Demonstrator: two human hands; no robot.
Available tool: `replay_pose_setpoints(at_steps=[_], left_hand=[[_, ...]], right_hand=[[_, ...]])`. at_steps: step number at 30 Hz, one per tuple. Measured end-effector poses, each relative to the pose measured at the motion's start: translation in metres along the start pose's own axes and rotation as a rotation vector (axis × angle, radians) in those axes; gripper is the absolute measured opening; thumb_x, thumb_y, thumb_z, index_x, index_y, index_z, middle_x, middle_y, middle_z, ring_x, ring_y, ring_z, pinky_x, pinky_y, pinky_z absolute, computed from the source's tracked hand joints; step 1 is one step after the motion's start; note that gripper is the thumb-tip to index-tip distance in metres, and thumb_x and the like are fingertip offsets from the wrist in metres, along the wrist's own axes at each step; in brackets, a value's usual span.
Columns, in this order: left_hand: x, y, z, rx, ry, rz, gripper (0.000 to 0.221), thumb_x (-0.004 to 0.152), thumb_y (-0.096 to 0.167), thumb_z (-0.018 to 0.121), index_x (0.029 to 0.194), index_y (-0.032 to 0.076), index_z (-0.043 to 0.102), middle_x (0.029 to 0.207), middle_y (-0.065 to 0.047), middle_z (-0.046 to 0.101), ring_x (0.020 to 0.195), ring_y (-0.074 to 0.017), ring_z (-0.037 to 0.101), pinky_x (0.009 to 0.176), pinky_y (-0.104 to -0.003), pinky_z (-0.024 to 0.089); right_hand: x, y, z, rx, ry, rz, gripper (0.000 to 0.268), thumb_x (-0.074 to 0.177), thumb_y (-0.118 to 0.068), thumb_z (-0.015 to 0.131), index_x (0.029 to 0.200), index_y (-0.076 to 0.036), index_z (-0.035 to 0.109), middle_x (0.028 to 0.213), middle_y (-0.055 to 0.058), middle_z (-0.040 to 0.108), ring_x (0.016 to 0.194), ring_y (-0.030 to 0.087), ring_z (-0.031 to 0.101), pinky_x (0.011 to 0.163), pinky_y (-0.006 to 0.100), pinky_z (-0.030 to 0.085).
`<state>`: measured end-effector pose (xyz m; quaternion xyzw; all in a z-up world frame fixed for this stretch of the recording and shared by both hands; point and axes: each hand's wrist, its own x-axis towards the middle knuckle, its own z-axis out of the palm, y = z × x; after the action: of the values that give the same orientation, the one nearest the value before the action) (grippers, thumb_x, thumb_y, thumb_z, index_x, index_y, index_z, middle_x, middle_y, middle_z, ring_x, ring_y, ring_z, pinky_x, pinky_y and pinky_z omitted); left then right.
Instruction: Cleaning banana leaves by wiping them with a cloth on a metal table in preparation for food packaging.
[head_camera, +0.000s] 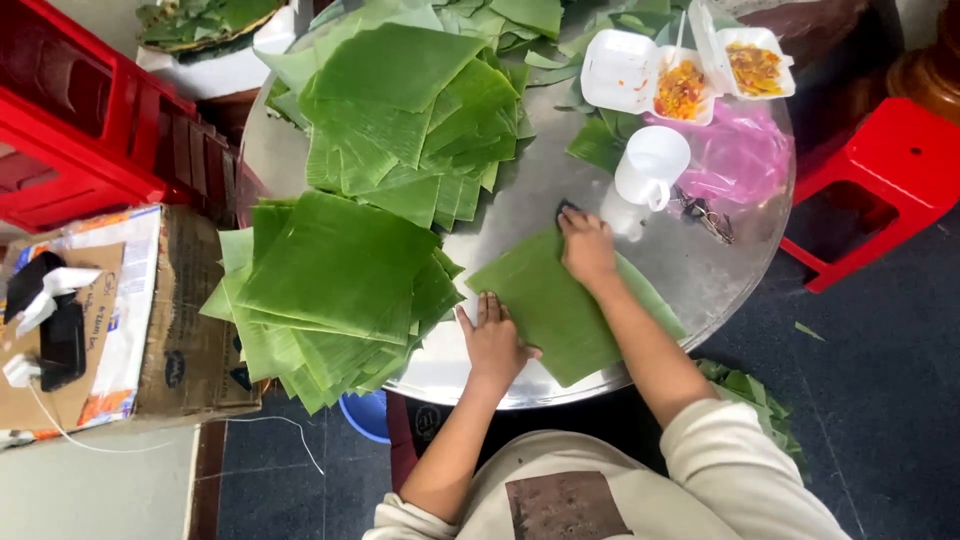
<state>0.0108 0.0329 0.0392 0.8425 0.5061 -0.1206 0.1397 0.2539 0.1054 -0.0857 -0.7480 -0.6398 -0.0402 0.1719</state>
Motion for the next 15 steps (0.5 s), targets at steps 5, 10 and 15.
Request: replay_pose_setpoints(at_steps=[5, 10, 15], left_hand=[[0.006, -0.001, 0.005, -0.016, -0.010, 0.015, 0.100, 0.076, 0.057, 0.082, 0.148, -0.002, 0.045, 0.160, -0.023, 0.037, 0.153, -0.0340, 0.029, 0.120, -0.068, 0.004], [0.013, 0.000, 0.009, 0.053, -0.018, 0.005, 0.103, 0.072, 0.056, 0.085, 0.148, -0.002, 0.046, 0.159, -0.023, 0.038, 0.151, -0.0356, 0.030, 0.120, -0.068, 0.008], [0.002, 0.007, 0.002, 0.040, -0.029, -0.027, 0.098, 0.077, 0.052, 0.083, 0.149, -0.002, 0.044, 0.162, -0.021, 0.035, 0.153, -0.0345, 0.027, 0.119, -0.068, 0.008]], right_hand=[[-0.085, -0.066, -0.037, -0.006, -0.187, -0.044, 0.051, 0.087, -0.011, 0.057, 0.136, -0.017, 0.067, 0.145, 0.000, 0.060, 0.135, 0.029, 0.050, 0.098, 0.053, 0.045], [-0.189, -0.096, -0.041, 0.189, -0.020, -0.100, 0.048, 0.089, -0.011, 0.050, 0.132, -0.019, 0.070, 0.142, -0.004, 0.064, 0.128, 0.023, 0.054, 0.086, 0.039, 0.041], [-0.179, -0.023, -0.035, 0.084, -0.008, -0.014, 0.051, 0.086, -0.011, 0.053, 0.134, -0.019, 0.067, 0.142, 0.001, 0.062, 0.125, 0.028, 0.056, 0.083, 0.044, 0.047]])
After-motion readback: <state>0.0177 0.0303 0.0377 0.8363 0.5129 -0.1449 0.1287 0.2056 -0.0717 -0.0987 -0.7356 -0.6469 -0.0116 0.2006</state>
